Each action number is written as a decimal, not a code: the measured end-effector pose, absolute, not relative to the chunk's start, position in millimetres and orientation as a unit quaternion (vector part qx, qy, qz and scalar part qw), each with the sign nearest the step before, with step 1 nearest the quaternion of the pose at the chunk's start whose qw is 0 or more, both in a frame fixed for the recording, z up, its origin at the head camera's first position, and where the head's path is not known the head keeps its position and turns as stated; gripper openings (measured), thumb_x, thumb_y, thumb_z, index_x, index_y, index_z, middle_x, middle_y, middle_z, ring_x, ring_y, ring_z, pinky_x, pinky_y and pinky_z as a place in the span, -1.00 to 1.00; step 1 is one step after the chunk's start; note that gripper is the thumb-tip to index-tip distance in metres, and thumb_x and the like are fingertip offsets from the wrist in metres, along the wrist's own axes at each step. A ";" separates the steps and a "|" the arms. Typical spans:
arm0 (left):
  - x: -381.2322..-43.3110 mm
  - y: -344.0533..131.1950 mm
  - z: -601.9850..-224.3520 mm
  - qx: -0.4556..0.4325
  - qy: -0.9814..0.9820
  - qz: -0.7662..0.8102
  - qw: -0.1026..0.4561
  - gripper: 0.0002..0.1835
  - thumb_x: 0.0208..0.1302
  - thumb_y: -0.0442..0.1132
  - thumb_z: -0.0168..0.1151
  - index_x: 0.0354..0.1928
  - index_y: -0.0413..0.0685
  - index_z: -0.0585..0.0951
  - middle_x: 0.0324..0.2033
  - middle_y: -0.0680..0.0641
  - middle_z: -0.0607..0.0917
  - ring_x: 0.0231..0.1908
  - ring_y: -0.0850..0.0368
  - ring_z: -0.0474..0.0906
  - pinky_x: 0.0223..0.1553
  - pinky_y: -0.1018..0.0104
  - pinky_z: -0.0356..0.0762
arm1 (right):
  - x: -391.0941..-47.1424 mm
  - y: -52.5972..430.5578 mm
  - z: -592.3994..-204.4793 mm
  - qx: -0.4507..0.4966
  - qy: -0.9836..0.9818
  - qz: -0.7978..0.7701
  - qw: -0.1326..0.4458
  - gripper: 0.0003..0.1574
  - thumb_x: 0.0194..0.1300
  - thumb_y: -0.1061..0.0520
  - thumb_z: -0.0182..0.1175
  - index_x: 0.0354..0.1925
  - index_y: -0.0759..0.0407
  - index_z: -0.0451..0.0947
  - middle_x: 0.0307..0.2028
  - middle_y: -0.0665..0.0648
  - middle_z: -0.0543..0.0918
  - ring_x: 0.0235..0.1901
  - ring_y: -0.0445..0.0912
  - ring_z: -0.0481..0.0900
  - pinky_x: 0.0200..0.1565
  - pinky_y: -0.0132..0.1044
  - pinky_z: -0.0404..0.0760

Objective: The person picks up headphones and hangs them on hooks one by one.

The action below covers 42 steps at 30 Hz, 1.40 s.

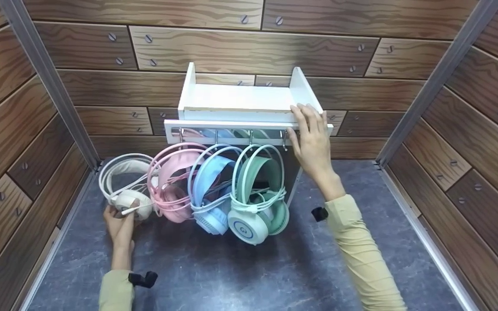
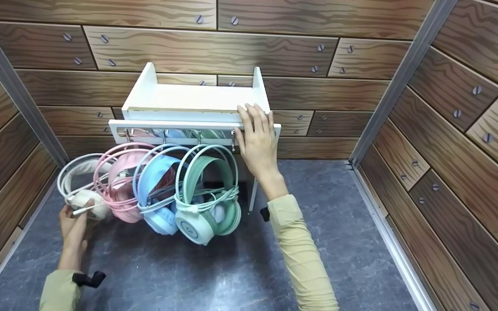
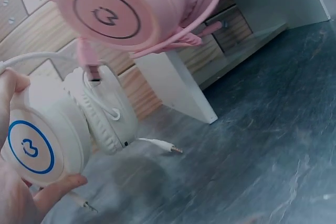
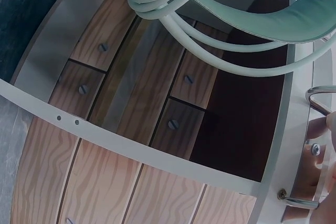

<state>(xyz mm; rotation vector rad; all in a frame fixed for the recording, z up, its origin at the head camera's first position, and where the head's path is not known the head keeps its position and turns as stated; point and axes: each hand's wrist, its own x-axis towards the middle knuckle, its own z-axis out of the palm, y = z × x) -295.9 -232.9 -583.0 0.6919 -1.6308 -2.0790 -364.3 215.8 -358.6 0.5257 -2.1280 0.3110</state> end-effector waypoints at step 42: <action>-180.4 -263.8 -542.7 0.140 -0.577 -0.742 0.312 -0.09 -0.01 -0.55 0.25 0.37 0.07 0.09 0.31 -0.10 0.17 0.30 -0.03 0.11 0.23 0.45 0.21 | -365.0 216.1 -359.0 0.219 -0.856 0.137 0.448 -0.41 0.36 -0.08 -0.06 0.31 0.01 0.21 0.25 0.08 0.29 0.32 -0.04 0.10 0.37 -0.04 -0.25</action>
